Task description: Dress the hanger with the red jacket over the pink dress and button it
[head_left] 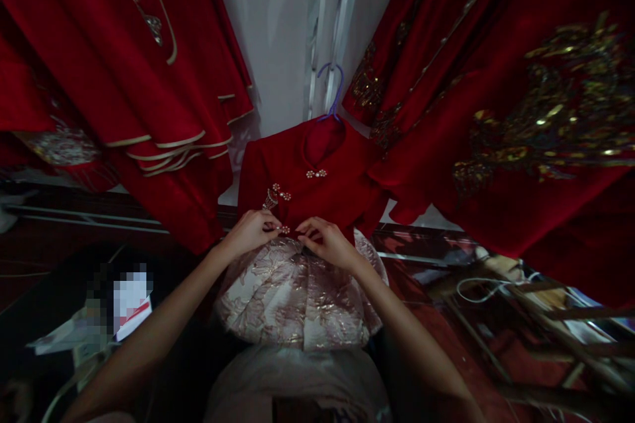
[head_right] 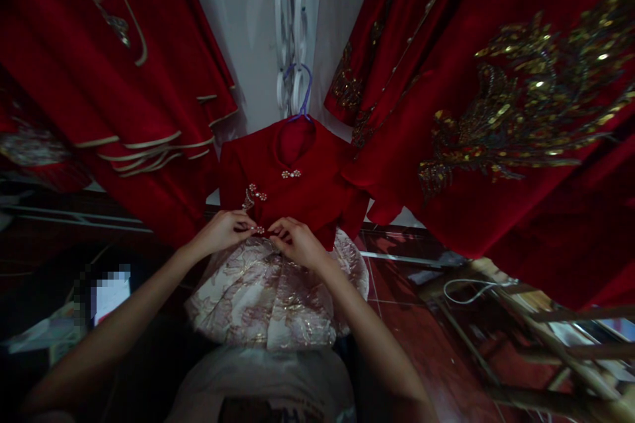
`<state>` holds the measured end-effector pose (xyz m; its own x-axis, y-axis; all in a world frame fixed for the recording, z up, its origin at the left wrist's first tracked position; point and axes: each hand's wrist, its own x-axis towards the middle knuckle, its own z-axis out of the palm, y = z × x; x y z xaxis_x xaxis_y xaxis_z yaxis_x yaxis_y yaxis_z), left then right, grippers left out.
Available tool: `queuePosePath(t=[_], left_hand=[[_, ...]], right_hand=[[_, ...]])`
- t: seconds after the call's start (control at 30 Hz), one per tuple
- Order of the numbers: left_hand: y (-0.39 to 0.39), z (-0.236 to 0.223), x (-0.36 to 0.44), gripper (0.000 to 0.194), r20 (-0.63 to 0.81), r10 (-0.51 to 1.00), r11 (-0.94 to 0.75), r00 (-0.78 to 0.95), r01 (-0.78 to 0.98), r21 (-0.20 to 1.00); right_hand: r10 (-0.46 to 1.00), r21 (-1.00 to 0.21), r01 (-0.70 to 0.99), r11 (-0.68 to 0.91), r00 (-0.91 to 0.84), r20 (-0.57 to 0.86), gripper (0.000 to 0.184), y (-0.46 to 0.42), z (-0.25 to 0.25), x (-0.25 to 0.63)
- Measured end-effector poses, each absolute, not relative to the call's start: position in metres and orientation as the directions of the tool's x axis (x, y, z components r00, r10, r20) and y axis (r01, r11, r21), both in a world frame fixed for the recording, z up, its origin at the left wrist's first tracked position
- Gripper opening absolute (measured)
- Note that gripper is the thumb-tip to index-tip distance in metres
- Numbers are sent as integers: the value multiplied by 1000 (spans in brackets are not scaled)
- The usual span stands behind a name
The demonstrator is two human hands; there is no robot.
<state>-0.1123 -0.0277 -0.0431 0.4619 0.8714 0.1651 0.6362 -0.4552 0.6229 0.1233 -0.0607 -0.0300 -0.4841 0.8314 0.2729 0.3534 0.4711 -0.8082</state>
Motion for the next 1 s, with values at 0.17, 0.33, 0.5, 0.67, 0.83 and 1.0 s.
queuePosePath(t=[0.17, 0.33, 0.5, 0.67, 0.83, 1.0], left_hand=[[-31, -30, -112, 20, 246, 863, -498, 441, 662, 560], [-32, -22, -116, 22, 240, 856, -514, 458, 704, 490], [-34, -26, -116, 16, 210, 810, -582, 548, 708, 399], [-35, -30, -109, 14, 229, 804, -589, 548, 683, 432], [-31, -41, -109, 14, 228, 843, -524, 487, 650, 551], [-31, -48, -106, 12, 219, 861, -470, 459, 555, 687]], right_hand=[[848, -787, 375, 491, -414, 332, 17, -56, -18, 130], [834, -769, 374, 519, -419, 359, 16, -56, -17, 129], [841, -768, 394, 505, -424, 335, 16, -57, -19, 129], [842, -763, 405, 504, -430, 327, 15, -54, -23, 129], [832, -754, 405, 517, -446, 330, 15, -53, -27, 130], [824, -749, 405, 524, -463, 326, 14, -52, -27, 130]])
